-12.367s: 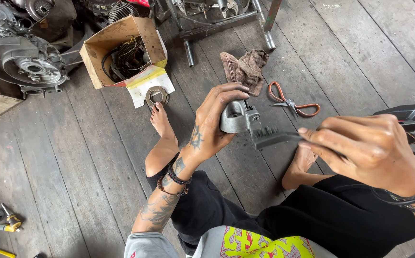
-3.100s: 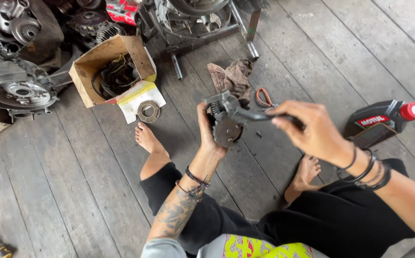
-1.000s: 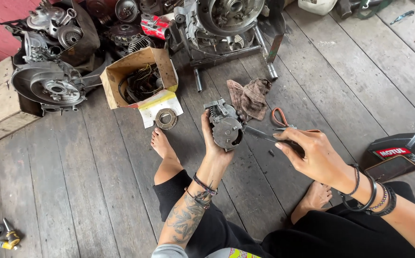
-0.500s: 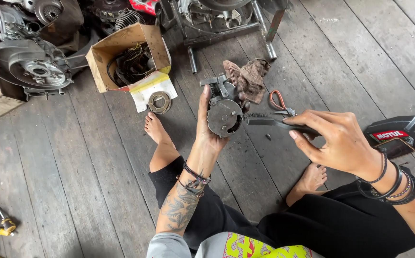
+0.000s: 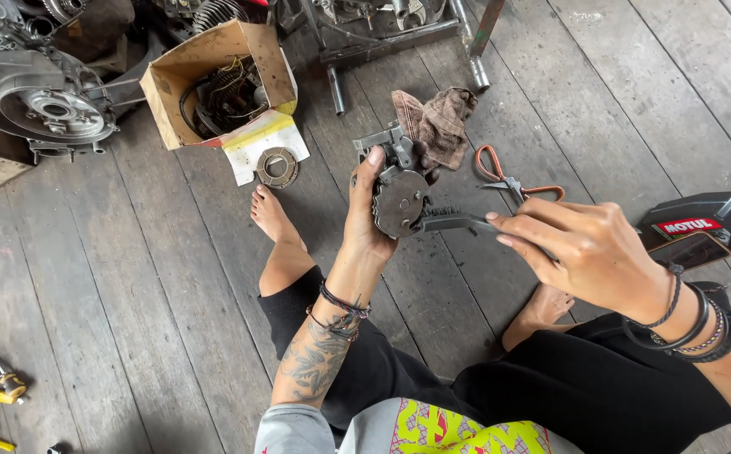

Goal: Cleaning a motorcycle engine component using a wire brush and a rag while sitting on the floor.

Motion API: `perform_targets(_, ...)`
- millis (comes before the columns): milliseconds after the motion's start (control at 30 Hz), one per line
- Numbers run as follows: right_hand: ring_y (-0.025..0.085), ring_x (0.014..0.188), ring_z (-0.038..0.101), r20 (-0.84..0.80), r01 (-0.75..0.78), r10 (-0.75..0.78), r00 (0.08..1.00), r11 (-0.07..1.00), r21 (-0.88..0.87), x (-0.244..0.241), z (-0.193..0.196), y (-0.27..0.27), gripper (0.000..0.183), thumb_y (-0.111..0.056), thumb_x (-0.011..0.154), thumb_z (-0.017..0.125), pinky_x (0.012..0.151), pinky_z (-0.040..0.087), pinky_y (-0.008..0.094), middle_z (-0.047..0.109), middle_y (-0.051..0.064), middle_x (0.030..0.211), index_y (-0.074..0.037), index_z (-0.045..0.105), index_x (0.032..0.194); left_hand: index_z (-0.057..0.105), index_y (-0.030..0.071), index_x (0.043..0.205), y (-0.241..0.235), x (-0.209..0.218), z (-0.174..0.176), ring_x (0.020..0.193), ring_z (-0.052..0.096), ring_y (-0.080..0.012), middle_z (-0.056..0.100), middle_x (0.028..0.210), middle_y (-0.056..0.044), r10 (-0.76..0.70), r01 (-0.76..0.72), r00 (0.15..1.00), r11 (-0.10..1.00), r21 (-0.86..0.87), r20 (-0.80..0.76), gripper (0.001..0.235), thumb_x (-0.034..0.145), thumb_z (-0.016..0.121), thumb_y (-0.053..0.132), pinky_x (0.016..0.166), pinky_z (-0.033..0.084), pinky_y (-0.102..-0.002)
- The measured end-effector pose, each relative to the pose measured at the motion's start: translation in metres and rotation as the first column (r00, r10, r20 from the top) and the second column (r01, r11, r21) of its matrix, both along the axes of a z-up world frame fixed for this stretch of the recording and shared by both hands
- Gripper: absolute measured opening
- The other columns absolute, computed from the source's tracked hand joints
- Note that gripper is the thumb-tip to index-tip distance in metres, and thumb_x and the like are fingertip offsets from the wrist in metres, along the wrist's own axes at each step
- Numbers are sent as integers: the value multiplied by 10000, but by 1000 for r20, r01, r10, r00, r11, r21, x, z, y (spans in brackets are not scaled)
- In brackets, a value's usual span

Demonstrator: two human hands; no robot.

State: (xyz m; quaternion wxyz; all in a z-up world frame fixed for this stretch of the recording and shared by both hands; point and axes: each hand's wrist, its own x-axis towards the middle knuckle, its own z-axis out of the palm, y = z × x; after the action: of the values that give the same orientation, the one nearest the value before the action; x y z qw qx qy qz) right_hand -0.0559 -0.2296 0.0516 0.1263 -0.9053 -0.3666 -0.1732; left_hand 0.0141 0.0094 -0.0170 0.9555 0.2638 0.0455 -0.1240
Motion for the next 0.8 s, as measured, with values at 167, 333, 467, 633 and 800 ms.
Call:
perform_targets(167,119,588,618,75,120,-120,990,993,4,1,-3,-15,78,-121,989,788,422,462,242,751,73,900,-68,786,1045,573,137,1297,-4,0,-3,928,724,-266,721,1122,-124,215,-143,939,954,264,-268,671,708,821,341,793,606,-445)
perform_targets(333,107,517,572,-80,107,-96,992,982,158,-6,8,7,119,-87,950,769,394,473,239,739,108,913,-8,754,1039,602,14,1266,-4,-2,-3,877,753,-287,738,1043,-175,207,-221,970,969,109,127,545,846,845,262,804,626,-404)
perform_targets(467,133,562,597,-129,119,-117,985,993,8,-9,2,10,126,-158,995,701,454,508,290,661,-13,873,-89,706,1100,592,76,1304,0,2,-12,1015,692,-279,702,1162,-141,318,-308,948,918,250,0,696,721,861,346,869,579,-446)
perform_targets(633,187,769,683,-57,158,-150,987,972,176,-10,5,12,129,-87,1004,729,616,526,311,744,100,1012,0,730,1099,634,53,1171,-1,-2,-7,903,743,-294,725,1019,-121,256,-283,952,945,165,168,486,829,854,318,826,598,-422)
perform_targets(800,115,517,593,-146,171,-163,976,984,47,1,-7,3,149,-158,1001,696,419,493,257,738,74,1015,-58,708,1111,560,128,1326,-5,6,7,1072,670,-281,675,1209,-108,321,-215,871,930,298,-372,746,652,798,341,885,569,-458)
